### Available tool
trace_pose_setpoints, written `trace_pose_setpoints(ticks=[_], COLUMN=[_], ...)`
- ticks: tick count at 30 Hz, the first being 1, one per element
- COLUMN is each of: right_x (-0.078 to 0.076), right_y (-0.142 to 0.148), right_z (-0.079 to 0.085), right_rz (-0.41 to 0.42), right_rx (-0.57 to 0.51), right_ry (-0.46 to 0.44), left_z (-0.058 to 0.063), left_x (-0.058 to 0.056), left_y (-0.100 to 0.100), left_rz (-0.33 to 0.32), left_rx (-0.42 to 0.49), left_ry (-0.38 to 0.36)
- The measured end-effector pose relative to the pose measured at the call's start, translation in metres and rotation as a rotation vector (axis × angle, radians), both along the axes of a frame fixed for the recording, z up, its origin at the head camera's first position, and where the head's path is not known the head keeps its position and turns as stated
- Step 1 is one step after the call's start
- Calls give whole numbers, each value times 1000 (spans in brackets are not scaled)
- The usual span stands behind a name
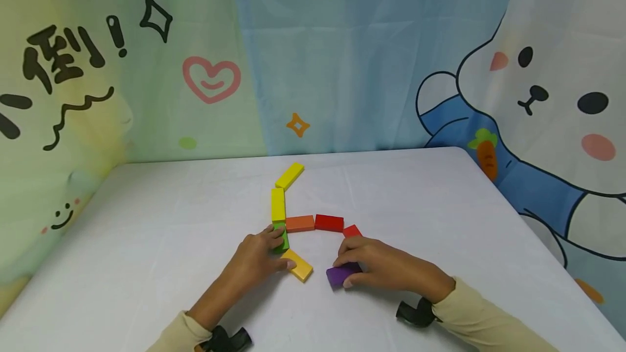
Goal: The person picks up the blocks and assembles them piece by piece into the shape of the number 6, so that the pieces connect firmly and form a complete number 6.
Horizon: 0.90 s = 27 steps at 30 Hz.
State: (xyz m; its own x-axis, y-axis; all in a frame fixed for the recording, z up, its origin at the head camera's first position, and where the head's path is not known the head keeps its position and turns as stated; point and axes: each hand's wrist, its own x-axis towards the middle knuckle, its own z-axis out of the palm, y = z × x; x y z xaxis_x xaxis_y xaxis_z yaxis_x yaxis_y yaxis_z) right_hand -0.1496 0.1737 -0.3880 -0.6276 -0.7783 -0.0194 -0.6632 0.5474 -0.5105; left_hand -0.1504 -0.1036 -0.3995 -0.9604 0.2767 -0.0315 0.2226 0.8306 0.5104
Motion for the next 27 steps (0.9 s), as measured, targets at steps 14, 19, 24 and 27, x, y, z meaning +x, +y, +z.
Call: trace_pose_setpoints(ticks=[14, 19, 24, 27], right_x=[1, 2, -1, -3], right_y=[-21, -27, -30, -30], right_z=[-3, -2, -4, -6], right_rz=[-40, -54, -52, -51], right_rx=[59, 74, 78, 71], right_ry=[2, 2, 8, 15], left_z=[-1, -2, -3, -3], left_x=[-1, -1, 0, 0], left_y=[0, -1, -1, -1], left_rz=[12, 13, -3, -7], left_rx=[-7, -4, 7, 8], left_ry=[0, 9, 23, 24])
